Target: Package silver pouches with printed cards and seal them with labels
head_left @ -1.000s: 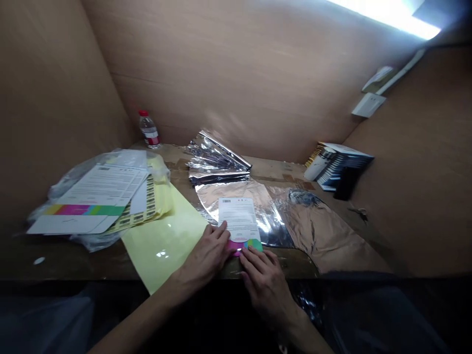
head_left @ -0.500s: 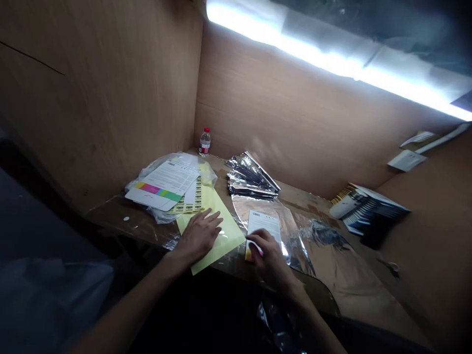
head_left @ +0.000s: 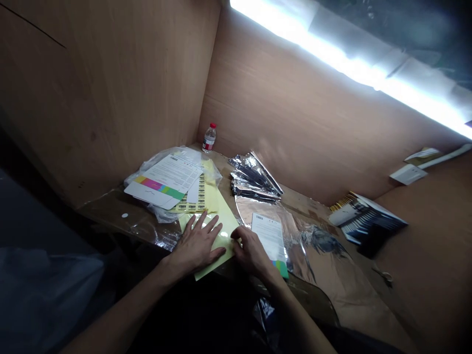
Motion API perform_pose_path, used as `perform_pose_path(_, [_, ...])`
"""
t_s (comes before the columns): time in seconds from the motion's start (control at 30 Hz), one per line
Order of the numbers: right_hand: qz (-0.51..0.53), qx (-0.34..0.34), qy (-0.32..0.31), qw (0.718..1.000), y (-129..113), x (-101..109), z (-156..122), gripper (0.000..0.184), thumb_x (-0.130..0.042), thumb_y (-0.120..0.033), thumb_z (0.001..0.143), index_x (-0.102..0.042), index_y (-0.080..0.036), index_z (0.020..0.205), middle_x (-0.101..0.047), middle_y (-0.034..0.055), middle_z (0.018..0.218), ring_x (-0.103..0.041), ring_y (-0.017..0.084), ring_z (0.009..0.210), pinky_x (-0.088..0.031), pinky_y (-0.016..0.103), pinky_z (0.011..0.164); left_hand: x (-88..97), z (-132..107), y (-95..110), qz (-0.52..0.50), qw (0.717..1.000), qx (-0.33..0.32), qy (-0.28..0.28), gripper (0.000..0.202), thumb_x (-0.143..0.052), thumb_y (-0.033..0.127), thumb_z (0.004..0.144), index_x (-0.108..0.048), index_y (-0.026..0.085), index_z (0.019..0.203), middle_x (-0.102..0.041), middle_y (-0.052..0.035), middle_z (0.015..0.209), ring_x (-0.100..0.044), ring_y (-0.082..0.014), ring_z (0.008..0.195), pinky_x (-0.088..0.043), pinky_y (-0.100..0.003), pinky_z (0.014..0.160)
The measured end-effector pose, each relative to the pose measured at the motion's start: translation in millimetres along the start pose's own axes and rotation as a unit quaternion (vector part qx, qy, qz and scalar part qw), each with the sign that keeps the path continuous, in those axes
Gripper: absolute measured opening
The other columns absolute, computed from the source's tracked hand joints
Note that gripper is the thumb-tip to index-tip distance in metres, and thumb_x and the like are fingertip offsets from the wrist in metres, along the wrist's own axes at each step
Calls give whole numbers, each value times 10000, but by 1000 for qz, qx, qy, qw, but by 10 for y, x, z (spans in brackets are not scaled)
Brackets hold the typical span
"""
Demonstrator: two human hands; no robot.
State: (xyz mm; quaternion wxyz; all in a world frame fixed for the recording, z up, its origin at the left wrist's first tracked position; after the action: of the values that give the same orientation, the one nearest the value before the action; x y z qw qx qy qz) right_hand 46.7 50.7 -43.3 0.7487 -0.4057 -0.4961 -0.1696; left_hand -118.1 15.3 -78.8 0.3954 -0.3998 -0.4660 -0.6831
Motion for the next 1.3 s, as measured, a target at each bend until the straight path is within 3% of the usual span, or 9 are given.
perform_pose_path(0.23, [-56, 25, -44, 997, -37, -20, 160, 102, -529, -155, 959, -563, -190, 869, -611, 47, 936, -549, 190, 864, -433, 313, 792, 38, -7, 28, 12, 1000, 12, -18, 629, -600, 539, 934, -557, 228, 1479, -416, -82, 1639, -201, -394, 1568, -156, -623, 1242])
perform_pose_path(0.33, [91, -26, 8, 995, 162, 303, -1, 90, -511, -232, 983, -562, -201, 915, -630, 33, 904, -561, 181, 828, -451, 303, 744, 50, 7, -7, 8, 1000, 11, -27, 633, -607, 559, 926, -570, 235, 1469, -422, -79, 1635, -209, -397, 1566, -175, -628, 1237])
perform_pose_path(0.5, [298, -183, 69, 934, 762, 753, -538, 173, -655, -346, 883, -591, -188, 856, -597, -7, 739, -511, 137, 646, -411, 261, 590, 28, 83, -75, 11, 1000, 2, -7, 568, -695, 514, 876, -669, 217, 1359, -507, -118, 1572, -250, -446, 1541, -219, -657, 1215])
perform_pose_path(0.6, [335, -233, 57, 911, 950, 731, -778, 225, -737, -364, 806, -614, -182, 857, -613, -8, 756, -517, 128, 650, -394, 243, 578, 63, 157, 111, 31, 996, -24, 84, 423, -691, 428, 891, -730, 183, 1235, -541, -156, 1535, -251, -471, 1533, -183, -685, 1218])
perform_pose_path(0.67, [345, -238, 57, 906, 989, 677, -835, 239, -753, -368, 788, -613, -184, 849, -630, -1, 776, -545, 137, 684, -410, 244, 598, 41, 183, 385, 13, 993, -71, 94, 358, -620, 333, 939, -716, 187, 1252, -554, -139, 1528, -317, -436, 1517, -225, -670, 1217])
perform_pose_path(0.87, [268, -232, 42, 934, 959, 566, -765, 141, -676, -299, 816, -588, -189, 825, -661, 2, 763, -621, 160, 726, -491, 274, 689, -257, 142, 1173, -68, 971, -231, -10, 477, -494, 55, 945, -607, 132, 1402, -562, -124, 1523, -476, -277, 1453, -410, -454, 1194])
perform_pose_path(1.03, [147, -264, 79, 950, 937, 540, -800, 108, -702, -207, 810, -599, -197, 779, -650, 5, 734, -588, 168, 701, -421, 266, 648, -492, 129, 1179, -106, 966, -236, -10, 411, -525, 103, 972, -635, 156, 1364, -597, -132, 1484, -536, -275, 1404, -441, -465, 1168])
perform_pose_path(1.2, [-48, -294, 103, 949, 1043, 706, -1040, 162, -702, -313, 906, -606, -200, 840, -672, 46, 779, -596, 194, 705, -365, 285, 633, -457, 122, 1202, -78, 969, -235, -13, 338, -505, 159, 1004, -662, 147, 1304, -609, -143, 1467, -547, -294, 1389, -452, -481, 1147])
perform_pose_path(1.3, [18, -327, 143, 934, 1143, 768, -1186, 244, -597, -372, 982, -604, -191, 818, -650, 62, 774, -578, 200, 710, -357, 291, 631, -365, 166, 1339, -48, 976, -212, -27, 347, -571, 289, 992, -664, 140, 1291, -665, -165, 1370, -614, -323, 1279, -504, -487, 1062])
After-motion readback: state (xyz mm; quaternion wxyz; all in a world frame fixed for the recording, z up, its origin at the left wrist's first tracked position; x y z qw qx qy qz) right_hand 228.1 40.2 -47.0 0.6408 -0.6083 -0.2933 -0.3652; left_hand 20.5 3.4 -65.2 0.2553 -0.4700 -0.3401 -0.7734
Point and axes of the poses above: each hand's wrist, its own z-axis towards the middle knuckle, its own x-axis out of the back of the hand, y = z × x, the point moved 5 cm from there along z, towards the middle knuckle
